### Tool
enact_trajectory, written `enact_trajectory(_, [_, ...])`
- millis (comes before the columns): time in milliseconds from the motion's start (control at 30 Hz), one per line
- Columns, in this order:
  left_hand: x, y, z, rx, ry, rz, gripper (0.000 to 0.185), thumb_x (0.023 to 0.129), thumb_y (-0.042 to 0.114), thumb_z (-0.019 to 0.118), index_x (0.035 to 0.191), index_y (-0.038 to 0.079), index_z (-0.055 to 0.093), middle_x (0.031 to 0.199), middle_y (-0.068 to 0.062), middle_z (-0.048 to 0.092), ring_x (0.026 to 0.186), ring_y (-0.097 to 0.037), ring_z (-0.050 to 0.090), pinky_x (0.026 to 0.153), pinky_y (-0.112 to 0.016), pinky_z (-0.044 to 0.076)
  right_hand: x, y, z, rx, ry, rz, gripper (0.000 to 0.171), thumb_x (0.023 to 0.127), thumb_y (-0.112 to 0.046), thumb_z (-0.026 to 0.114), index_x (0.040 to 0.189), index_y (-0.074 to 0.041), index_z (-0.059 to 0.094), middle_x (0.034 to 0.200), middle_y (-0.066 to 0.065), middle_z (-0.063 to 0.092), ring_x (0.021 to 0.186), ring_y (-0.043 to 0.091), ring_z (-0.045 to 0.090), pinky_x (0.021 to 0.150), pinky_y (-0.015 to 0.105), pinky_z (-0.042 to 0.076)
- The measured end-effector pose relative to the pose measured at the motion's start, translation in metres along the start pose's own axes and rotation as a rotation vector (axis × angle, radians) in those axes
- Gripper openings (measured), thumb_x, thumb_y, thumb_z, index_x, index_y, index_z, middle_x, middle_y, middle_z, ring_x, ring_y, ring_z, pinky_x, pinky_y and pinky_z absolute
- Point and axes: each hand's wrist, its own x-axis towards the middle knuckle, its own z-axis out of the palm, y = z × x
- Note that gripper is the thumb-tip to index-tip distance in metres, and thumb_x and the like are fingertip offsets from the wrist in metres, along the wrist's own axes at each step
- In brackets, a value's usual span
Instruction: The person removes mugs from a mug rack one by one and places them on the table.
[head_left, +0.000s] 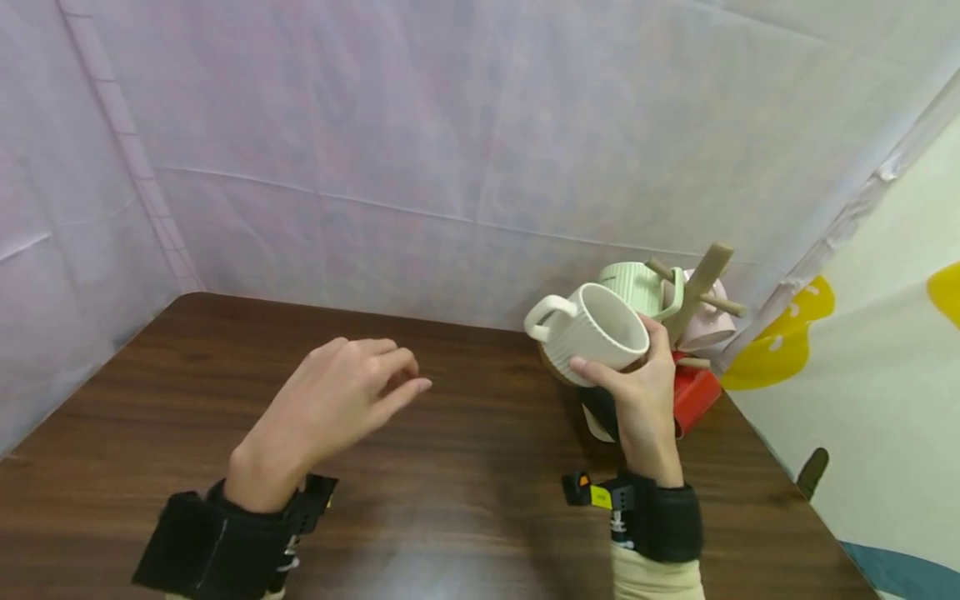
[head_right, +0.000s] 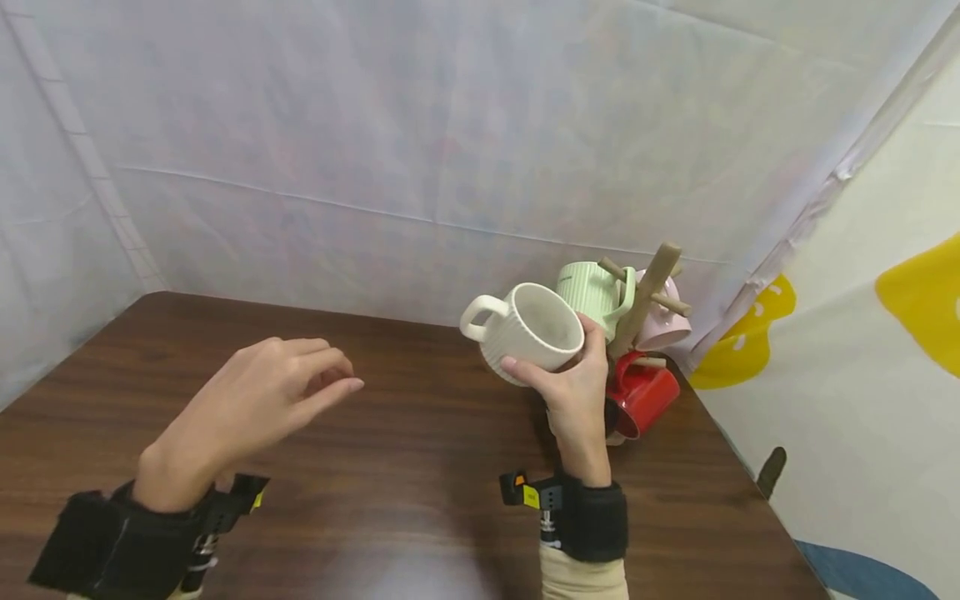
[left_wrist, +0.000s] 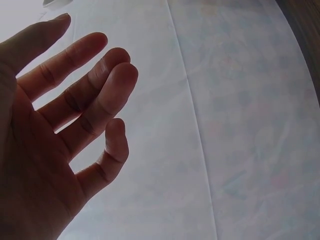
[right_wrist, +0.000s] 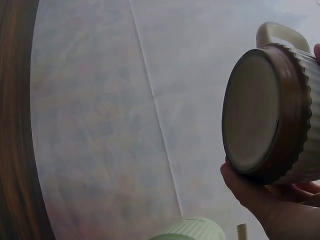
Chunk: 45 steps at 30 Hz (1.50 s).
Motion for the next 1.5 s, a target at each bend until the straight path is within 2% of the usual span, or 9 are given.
enact_trajectory(267, [0.000,0.001,-0.001,0.014,0.003,-0.020,0.008,0.093,0.019,0.076,0.086,0.015,0.074,0.074,0.009,0.061,0.058,-0.001,0.051,0.057,-0.025,0.045,0.000,0.001,0.004,-0.103,-0.056,0.023,0.072,0.074,0.017,0.075,0.136,-0.003,0.045,0.129,0.011,0.055,0.113,0.027,0.054,0.088,0.029,0.049])
enact_trajectory(567, [0.001,0.006,0.000,0.075,0.029,-0.054,0.010,0.094,0.022,0.075,0.088,0.014,0.074,0.078,0.004,0.066,0.057,-0.004,0.052,0.060,-0.032,0.049,-0.004,0.002,0.012,-0.215,-0.139,0.033,0.079,0.069,0.013,0.080,0.137,0.003,0.042,0.129,0.015,0.054,0.112,0.026,0.054,0.087,0.027,0.049])
enact_trajectory(800, [0.003,0.007,0.003,0.050,0.048,-0.071,0.011,0.093,0.022,0.076,0.089,0.013,0.074,0.081,0.003,0.067,0.058,-0.006,0.052,0.056,-0.029,0.046,-0.006,0.007,0.017,-0.247,-0.191,0.042,0.081,0.069,0.010,0.084,0.137,0.001,0.041,0.130,0.014,0.054,0.112,0.025,0.054,0.089,0.031,0.047])
enact_trajectory(1033, [0.005,0.004,0.011,-0.062,0.046,-0.074,0.009,0.094,0.020,0.075,0.099,0.013,0.072,0.089,0.002,0.066,0.069,-0.011,0.059,0.060,-0.031,0.049,-0.008,0.012,0.027,-0.353,-0.237,0.024,0.083,0.066,0.001,0.090,0.136,0.003,0.044,0.128,0.014,0.056,0.112,0.024,0.054,0.092,0.035,0.045])
enact_trajectory(1200, [0.006,0.002,0.018,-0.138,0.027,-0.067,0.023,0.094,0.020,0.075,0.112,0.008,0.068,0.097,0.000,0.066,0.079,-0.014,0.066,0.062,-0.032,0.052,-0.010,0.017,0.032,-0.388,-0.268,0.012,0.083,0.066,-0.001,0.091,0.134,0.004,0.045,0.128,0.016,0.057,0.113,0.027,0.056,0.092,0.035,0.046])
enact_trajectory(1367, [0.009,0.005,0.024,-0.194,0.018,-0.067,0.037,0.094,0.020,0.075,0.125,0.003,0.063,0.111,-0.006,0.066,0.079,-0.012,0.066,0.064,-0.029,0.053,-0.011,0.019,0.035,-0.398,-0.299,-0.008,0.084,0.064,-0.001,0.092,0.134,0.003,0.045,0.127,0.016,0.057,0.113,0.028,0.056,0.094,0.039,0.045])
enact_trajectory(1500, [0.011,0.008,0.027,-0.345,0.019,-0.102,0.028,0.096,0.018,0.072,0.119,0.003,0.064,0.103,-0.003,0.064,0.079,-0.010,0.060,0.064,-0.028,0.051,-0.012,0.020,0.038,-0.417,-0.341,-0.038,0.085,0.064,-0.002,0.093,0.134,0.004,0.044,0.127,0.017,0.056,0.113,0.030,0.056,0.095,0.044,0.045])
